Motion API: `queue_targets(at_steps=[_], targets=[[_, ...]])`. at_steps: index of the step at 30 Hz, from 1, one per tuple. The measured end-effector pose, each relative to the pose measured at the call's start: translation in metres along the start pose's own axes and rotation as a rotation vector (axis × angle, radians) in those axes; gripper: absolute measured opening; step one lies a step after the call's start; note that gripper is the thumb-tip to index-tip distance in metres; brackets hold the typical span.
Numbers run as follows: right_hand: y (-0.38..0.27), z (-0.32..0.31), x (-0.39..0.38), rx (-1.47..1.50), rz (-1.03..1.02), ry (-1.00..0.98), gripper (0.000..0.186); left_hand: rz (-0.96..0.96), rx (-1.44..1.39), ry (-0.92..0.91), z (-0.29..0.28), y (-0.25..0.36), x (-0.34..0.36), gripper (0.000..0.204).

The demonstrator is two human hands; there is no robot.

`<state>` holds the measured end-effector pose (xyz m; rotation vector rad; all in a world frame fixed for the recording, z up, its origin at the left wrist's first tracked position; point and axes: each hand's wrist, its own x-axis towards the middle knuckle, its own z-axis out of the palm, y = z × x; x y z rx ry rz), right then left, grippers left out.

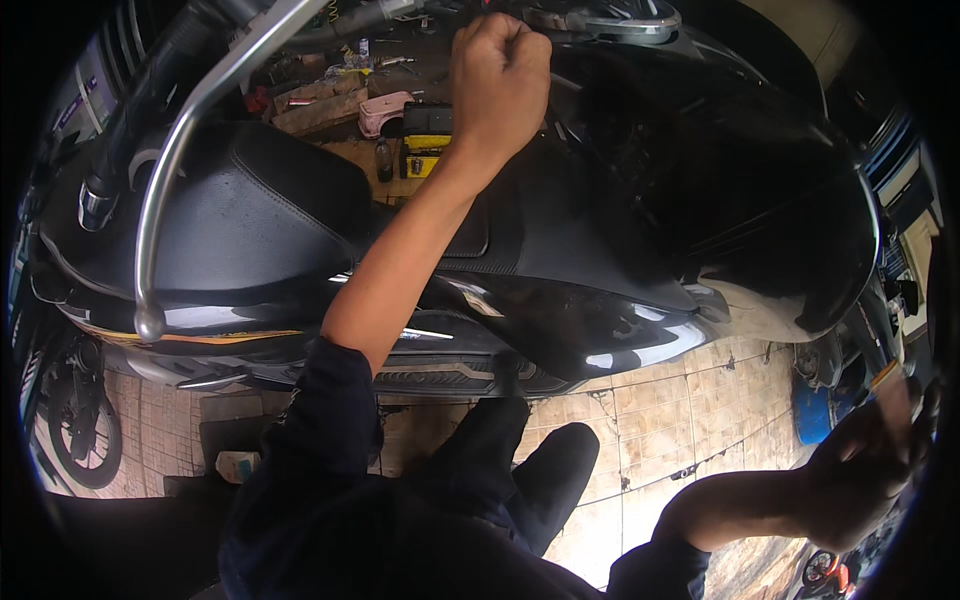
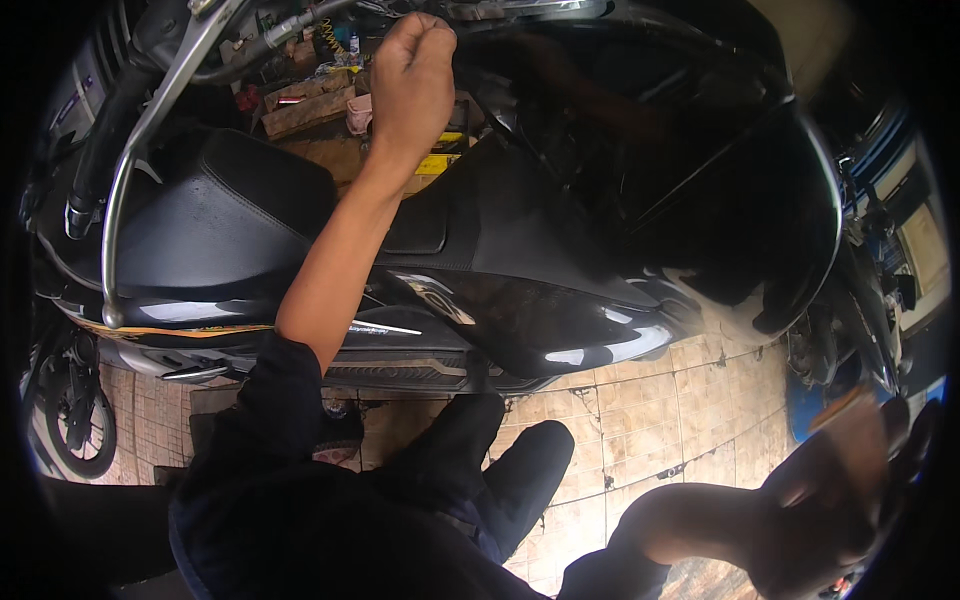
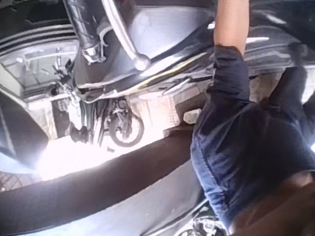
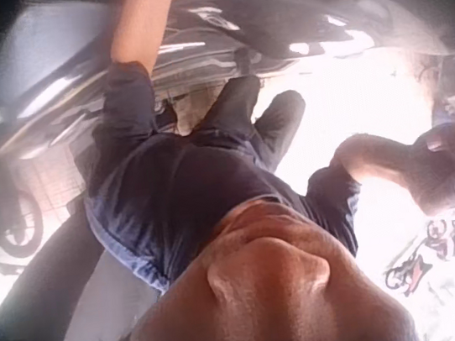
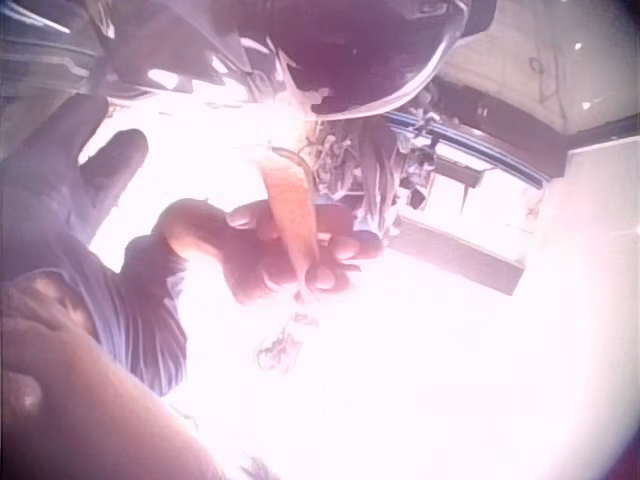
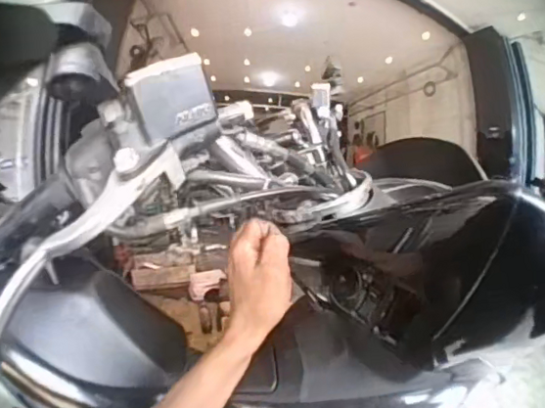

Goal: The person uses a screwdriver to remove screws from the front body panel of a motorcycle, then uses a small piece of brown material to pry and wedge open the plastic fairing, and continues unscrewing parts of the dashboard and bodywork.

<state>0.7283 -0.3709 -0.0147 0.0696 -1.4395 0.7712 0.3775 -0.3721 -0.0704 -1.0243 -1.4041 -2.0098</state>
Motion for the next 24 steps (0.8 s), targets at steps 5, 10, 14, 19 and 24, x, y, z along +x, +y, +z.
queue_targets(at_steps=[5, 10, 14, 19, 24], targets=[[0.029, 0.005, -0.097, -0.159, -0.041, -0.359, 0.028, 0.027, -0.142, -0.166, -0.012, 0.005, 0.007, 0.014], [0.103, 0.068, -0.125, -0.019, 0.583, -0.543, 0.039, -0.083, -0.28, -0.307, -0.026, -0.01, -0.015, 0.016], [0.153, 0.097, -0.142, 0.539, 0.742, -0.383, 0.036, -0.362, -0.591, -0.431, -0.03, -0.018, -0.025, 0.018], [0.175, 0.121, -0.136, 0.602, 0.78, -0.24, 0.037, -0.416, -0.63, -0.491, -0.03, -0.021, -0.035, 0.027], [0.165, 0.144, -0.129, 0.407, 0.769, -0.096, 0.027, -0.524, -0.595, -0.549, -0.029, -0.047, -0.044, 0.022]])
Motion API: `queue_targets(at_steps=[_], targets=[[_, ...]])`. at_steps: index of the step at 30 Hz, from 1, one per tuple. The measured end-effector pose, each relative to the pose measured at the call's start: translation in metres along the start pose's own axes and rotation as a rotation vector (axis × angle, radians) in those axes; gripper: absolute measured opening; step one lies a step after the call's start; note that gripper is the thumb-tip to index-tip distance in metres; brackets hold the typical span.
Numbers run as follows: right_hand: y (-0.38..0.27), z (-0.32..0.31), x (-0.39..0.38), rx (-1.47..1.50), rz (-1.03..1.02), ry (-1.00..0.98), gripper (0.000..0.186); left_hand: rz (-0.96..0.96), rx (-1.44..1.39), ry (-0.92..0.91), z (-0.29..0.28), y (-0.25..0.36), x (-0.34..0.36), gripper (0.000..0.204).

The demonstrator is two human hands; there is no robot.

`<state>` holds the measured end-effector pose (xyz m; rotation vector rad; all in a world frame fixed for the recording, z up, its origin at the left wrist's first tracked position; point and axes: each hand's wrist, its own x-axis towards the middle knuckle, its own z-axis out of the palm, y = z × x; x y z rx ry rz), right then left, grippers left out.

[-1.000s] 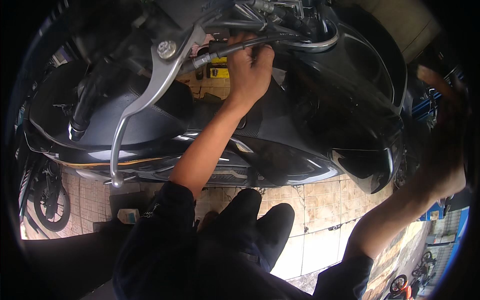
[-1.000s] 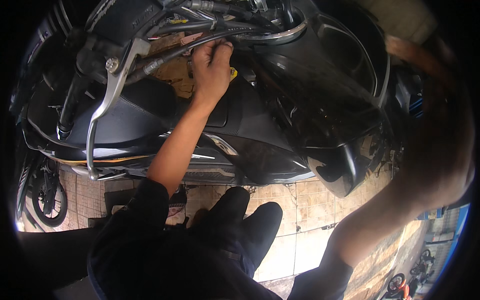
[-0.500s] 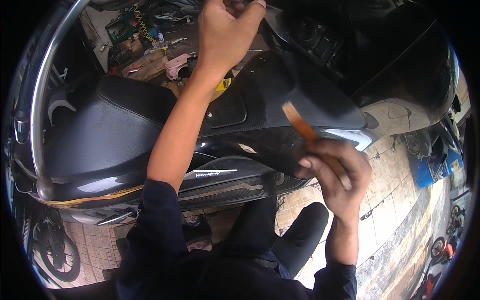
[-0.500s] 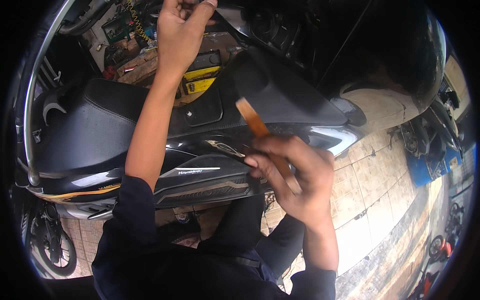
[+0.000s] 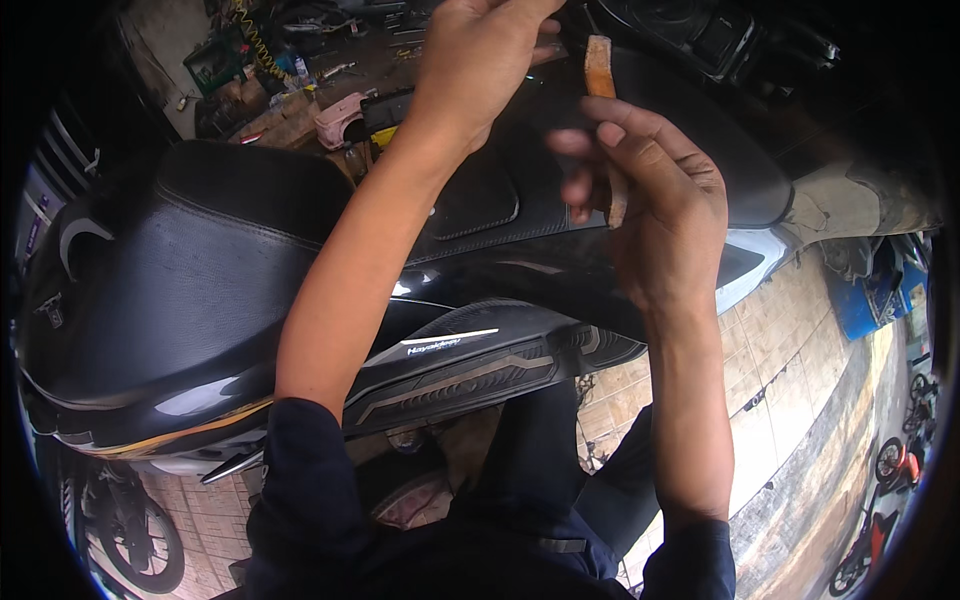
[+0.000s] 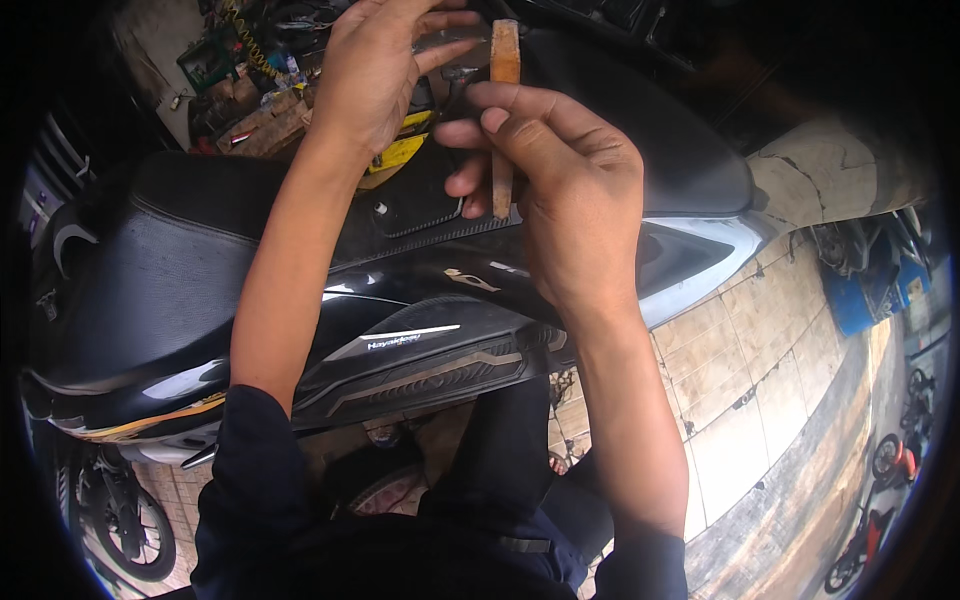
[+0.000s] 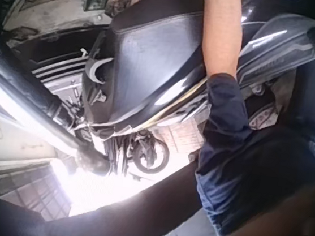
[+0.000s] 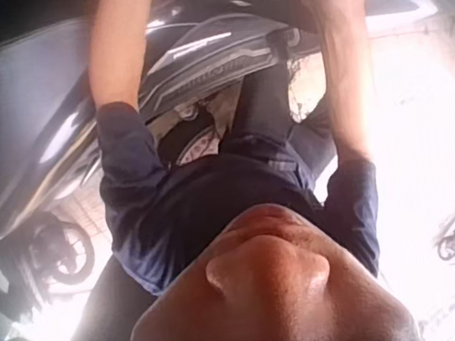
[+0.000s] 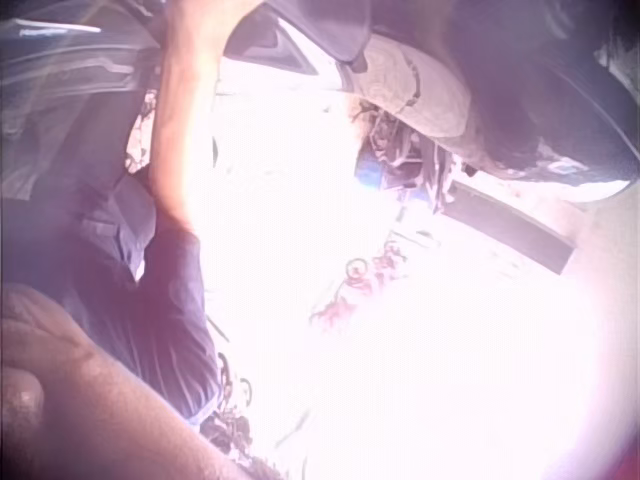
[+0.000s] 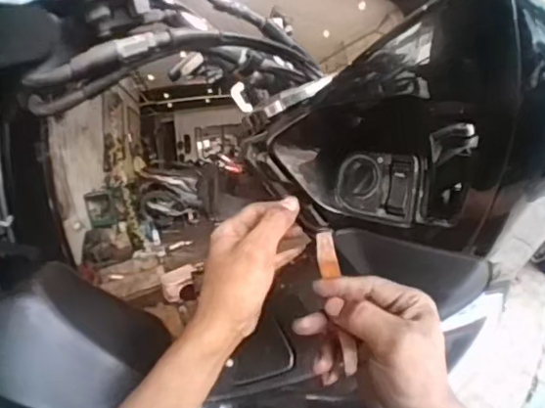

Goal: The person uses a screwdriver to remove screws from the front body panel of a motorcycle, then uses a small piece of brown material to pry and wedge open the plastic fairing, and continues unscrewing parts of the dashboard and bodywork.

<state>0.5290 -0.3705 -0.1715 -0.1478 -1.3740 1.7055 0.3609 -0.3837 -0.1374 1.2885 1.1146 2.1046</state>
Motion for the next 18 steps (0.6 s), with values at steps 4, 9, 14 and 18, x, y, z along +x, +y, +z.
queue_targets(at_steps=[4, 9, 14, 18], targets=[[0.0, 0.012, 0.006, -0.112, -0.056, 0.141, 0.026, 0.087, 0.15, 0.066, 0.006, -0.011, -0.001, 0.022], [0.01, 0.033, 0.006, 0.101, -0.059, 0.307, 0.025, 0.716, 0.682, 0.156, 0.001, 0.0, -0.006, 0.018], [0.013, 0.036, 0.017, 0.375, 0.067, 0.318, 0.01, 1.455, 1.226, 0.016, -0.005, 0.019, 0.019, 0.032], [0.007, 0.042, 0.016, 0.36, 0.019, 0.41, 0.011, 1.554, 1.381, -0.152, 0.0, 0.029, 0.035, 0.028]])
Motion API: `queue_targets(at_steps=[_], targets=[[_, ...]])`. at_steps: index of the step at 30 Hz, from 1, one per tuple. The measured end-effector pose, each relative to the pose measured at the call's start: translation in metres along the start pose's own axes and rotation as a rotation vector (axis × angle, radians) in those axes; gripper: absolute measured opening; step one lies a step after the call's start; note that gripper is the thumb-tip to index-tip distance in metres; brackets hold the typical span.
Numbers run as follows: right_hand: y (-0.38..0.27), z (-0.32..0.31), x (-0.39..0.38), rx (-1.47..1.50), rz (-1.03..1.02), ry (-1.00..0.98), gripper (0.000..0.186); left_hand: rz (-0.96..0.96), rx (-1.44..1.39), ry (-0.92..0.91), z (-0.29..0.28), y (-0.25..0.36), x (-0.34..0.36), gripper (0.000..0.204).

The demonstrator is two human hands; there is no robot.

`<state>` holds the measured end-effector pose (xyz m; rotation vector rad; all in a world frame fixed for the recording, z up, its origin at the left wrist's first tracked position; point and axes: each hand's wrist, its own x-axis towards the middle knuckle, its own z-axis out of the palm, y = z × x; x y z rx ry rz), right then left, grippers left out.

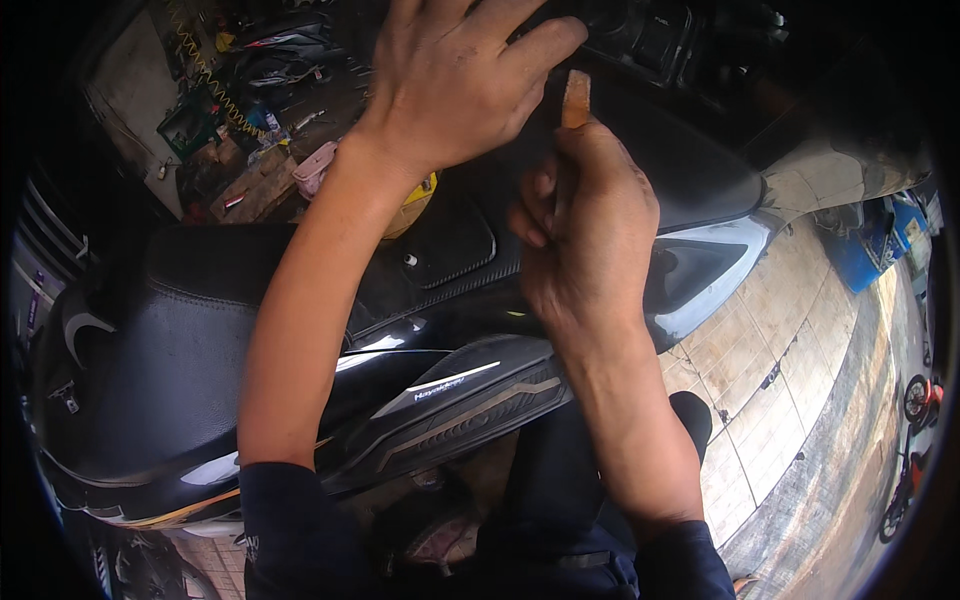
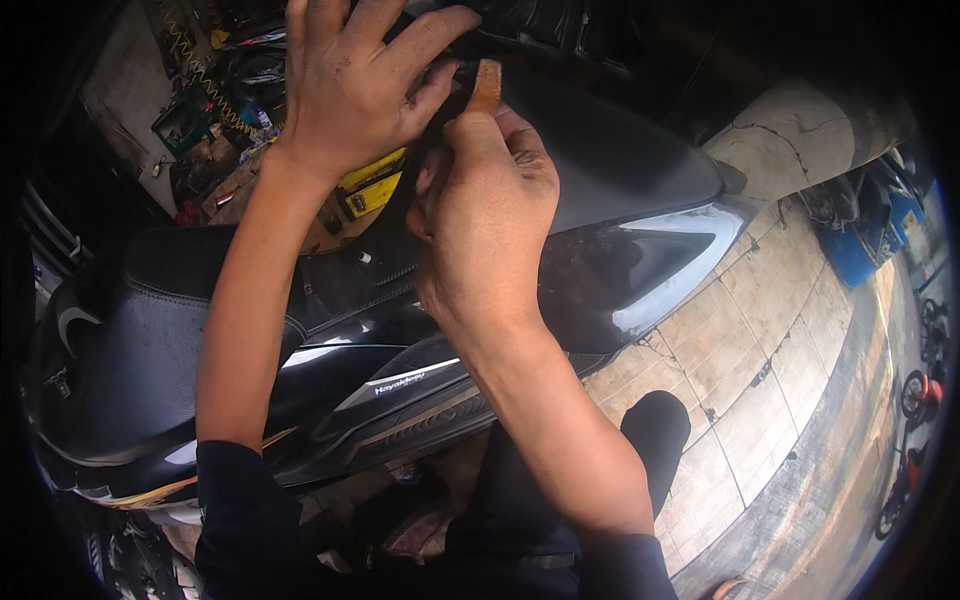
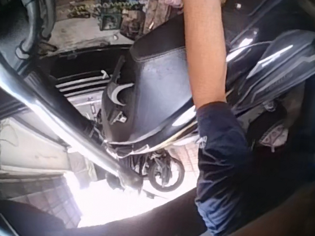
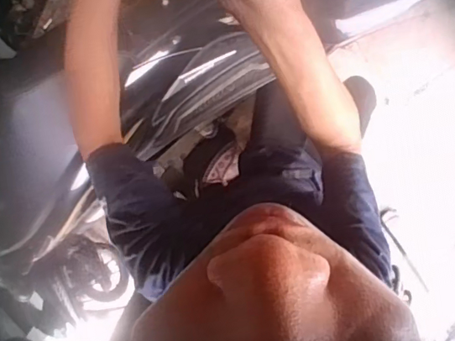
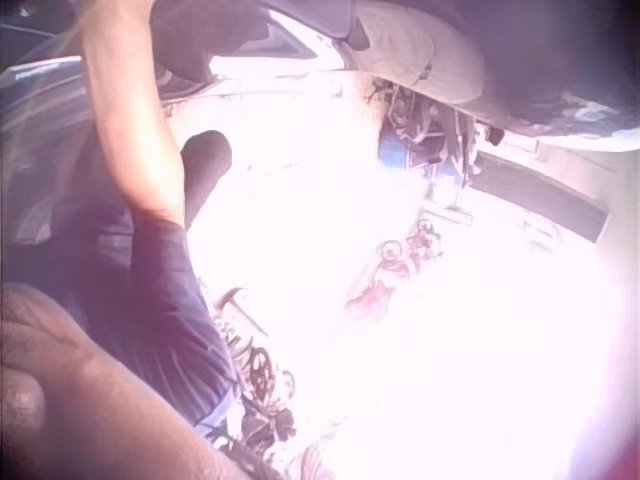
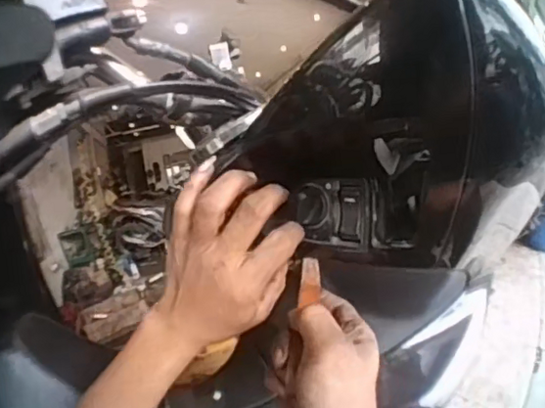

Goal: The person uses a screwdriver to remove screws from the front body panel of a motorcycle, then uses a small piece of brown material to pry and wedge open the plastic fairing, and continues unscrewing parts of the dashboard and bodywork.

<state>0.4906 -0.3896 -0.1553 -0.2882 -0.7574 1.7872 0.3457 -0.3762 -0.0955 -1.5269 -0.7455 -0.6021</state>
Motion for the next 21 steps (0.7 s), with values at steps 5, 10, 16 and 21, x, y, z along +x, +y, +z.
queue_targets(at_steps=[5, 10, 16, 21], targets=[[0.01, 0.018, 0.004, 0.159, -0.024, 0.028, 0.038, 0.081, 0.134, -0.077, -0.004, -0.015, -0.003, 0.029], [0.015, 0.021, 0.007, 0.133, -0.046, 0.07, 0.042, 0.174, 0.164, -0.03, 0.002, -0.027, -0.002, 0.025], [0.011, 0.016, 0.007, 0.104, -0.024, 0.075, 0.045, 0.13, 0.155, -0.143, -0.006, -0.016, 0.003, 0.027], [0.02, 0.025, 0.007, -0.007, -0.133, 0.164, 0.041, 0.101, 0.183, -0.02, 0.008, -0.011, -0.007, 0.03]])
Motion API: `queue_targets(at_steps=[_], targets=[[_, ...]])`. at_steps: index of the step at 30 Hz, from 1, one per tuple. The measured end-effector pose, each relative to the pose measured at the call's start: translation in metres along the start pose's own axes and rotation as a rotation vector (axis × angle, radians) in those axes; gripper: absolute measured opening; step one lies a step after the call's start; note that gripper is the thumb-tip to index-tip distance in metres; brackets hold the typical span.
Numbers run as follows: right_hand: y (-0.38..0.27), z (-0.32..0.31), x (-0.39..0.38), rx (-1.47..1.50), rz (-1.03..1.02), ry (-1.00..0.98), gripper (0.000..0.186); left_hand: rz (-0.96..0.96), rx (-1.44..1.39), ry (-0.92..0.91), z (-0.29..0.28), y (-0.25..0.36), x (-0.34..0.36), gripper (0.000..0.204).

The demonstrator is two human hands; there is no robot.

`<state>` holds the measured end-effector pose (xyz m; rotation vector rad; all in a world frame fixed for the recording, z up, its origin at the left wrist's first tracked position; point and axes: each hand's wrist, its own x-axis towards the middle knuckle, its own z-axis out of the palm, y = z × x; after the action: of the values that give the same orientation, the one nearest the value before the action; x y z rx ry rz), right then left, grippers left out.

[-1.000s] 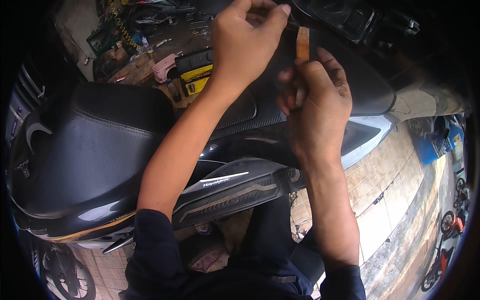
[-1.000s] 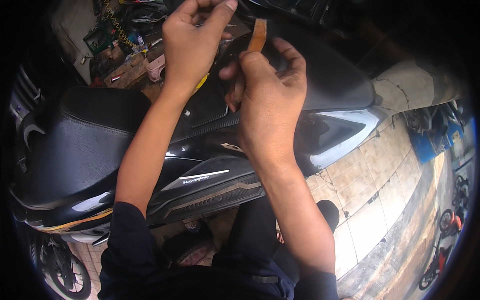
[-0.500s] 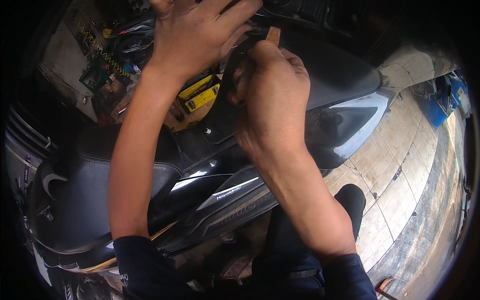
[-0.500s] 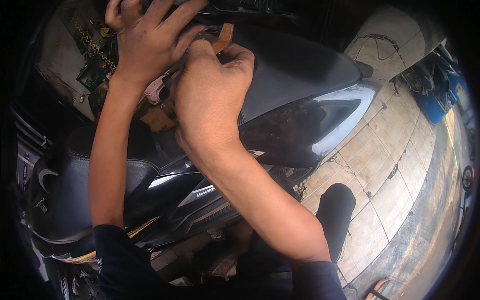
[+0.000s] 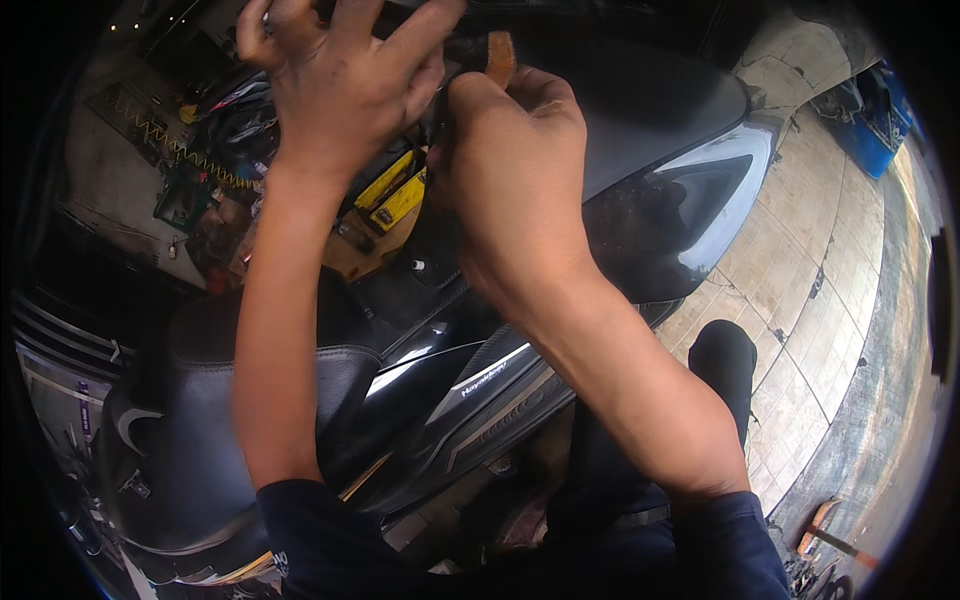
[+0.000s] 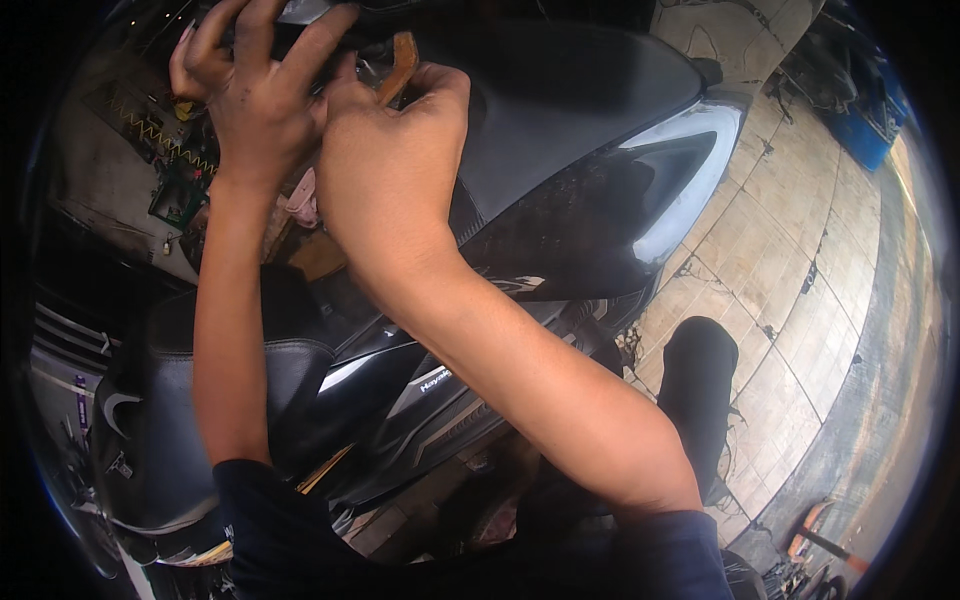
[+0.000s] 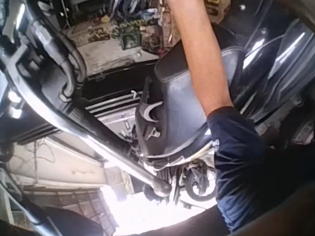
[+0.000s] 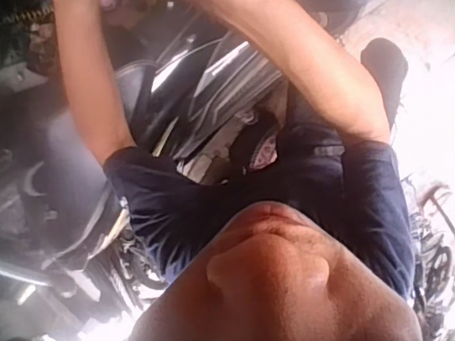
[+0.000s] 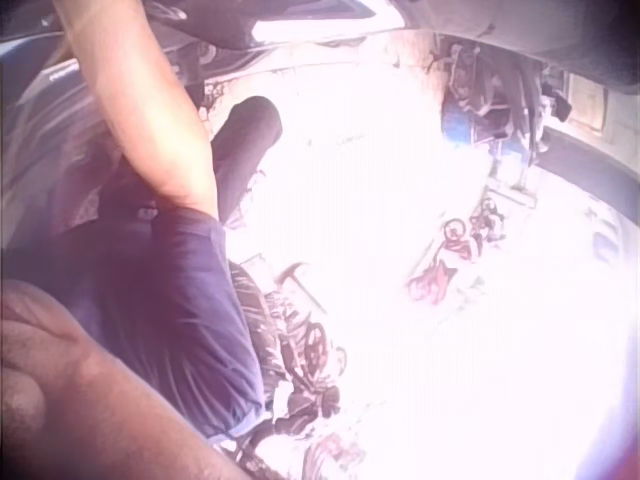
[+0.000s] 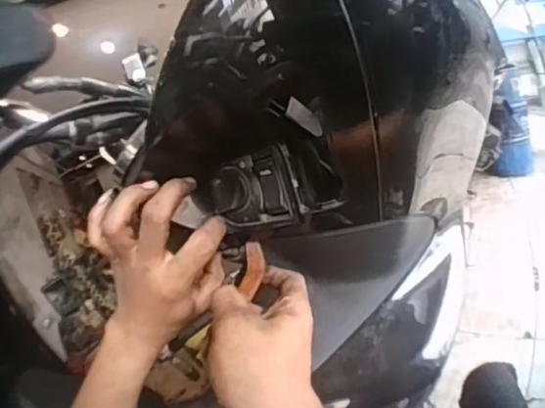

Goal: The person uses a screwdriver to remove screws from the front body panel of a motorcycle, then uses a small piece of brown material to pry and wedge open the plastic fairing, and continues unscrewing parts of the dashboard and bodywork.

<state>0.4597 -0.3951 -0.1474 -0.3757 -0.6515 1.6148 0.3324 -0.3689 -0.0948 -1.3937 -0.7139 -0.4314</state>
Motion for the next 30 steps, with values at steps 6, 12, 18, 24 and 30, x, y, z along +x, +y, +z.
queue_targets(at_steps=[6, 12, 18, 24, 30], targets=[[0.007, -0.001, 0.001, 0.007, -0.031, -0.011, 0.042, 0.017, 0.019, 0.053, 0.007, 0.002, -0.005, 0.032], [0.005, 0.006, 0.008, 0.006, -0.022, -0.053, 0.035, 0.108, 0.084, 0.076, 0.014, -0.009, -0.016, 0.033], [0.023, 0.006, 0.009, 0.013, -0.107, -0.071, 0.04, -0.085, -0.08, 0.147, 0.012, 0.003, -0.02, 0.031], [0.026, -0.039, 0.026, -0.224, -0.21, -0.233, 0.038, -1.159, -0.933, 0.19, 0.019, 0.059, -0.026, 0.044], [0.013, -0.061, 0.038, -0.396, -0.173, -0.369, 0.042, -1.752, -1.504, 0.366, 0.001, 0.066, 0.0, 0.012]])
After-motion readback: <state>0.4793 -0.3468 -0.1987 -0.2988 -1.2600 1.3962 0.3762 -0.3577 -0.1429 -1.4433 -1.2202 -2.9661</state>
